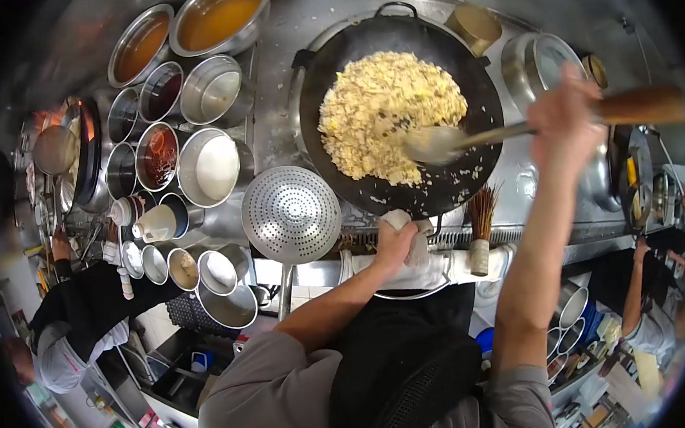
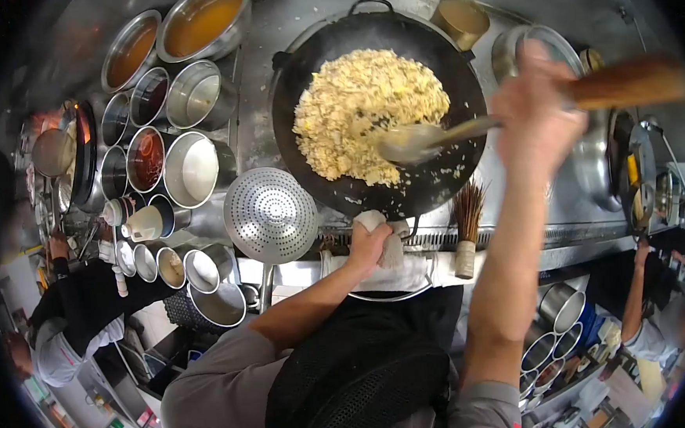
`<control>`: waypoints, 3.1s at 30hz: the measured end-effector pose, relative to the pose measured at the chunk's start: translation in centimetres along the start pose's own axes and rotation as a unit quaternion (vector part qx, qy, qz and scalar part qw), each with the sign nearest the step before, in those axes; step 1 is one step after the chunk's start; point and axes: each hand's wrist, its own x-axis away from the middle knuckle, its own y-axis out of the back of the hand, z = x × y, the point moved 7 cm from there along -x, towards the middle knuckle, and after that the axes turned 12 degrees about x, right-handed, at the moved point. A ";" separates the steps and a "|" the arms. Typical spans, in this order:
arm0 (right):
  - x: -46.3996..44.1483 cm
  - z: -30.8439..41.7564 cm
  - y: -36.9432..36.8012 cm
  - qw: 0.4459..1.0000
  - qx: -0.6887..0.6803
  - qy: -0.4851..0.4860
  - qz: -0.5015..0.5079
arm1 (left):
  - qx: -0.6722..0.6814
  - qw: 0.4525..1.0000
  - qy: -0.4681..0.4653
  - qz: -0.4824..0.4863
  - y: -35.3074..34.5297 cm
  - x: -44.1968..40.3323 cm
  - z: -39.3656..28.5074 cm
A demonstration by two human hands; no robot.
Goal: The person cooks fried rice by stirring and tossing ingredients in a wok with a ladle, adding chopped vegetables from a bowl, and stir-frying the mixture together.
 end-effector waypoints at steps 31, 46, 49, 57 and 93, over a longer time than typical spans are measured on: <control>5.6 -2.5 -13.5 0.944 0.050 0.052 0.322 | -0.066 0.995 -0.070 0.007 2.1 -1.8 -0.5; 6.7 -0.8 -5.5 0.952 0.070 0.039 0.296 | 0.074 0.994 -0.068 0.040 -1.2 2.1 -2.5; 8.2 6.7 0.1 0.941 -0.083 0.013 0.329 | 0.106 0.991 -0.080 -0.014 -2.3 9.1 -3.3; 12.1 0.5 6.7 0.952 -0.053 0.073 0.292 | 0.009 0.999 -0.046 -0.027 -0.4 11.6 3.2; 11.2 2.2 4.8 0.949 -0.114 0.102 0.274 | 0.021 0.996 -0.054 0.074 0.3 -1.7 2.1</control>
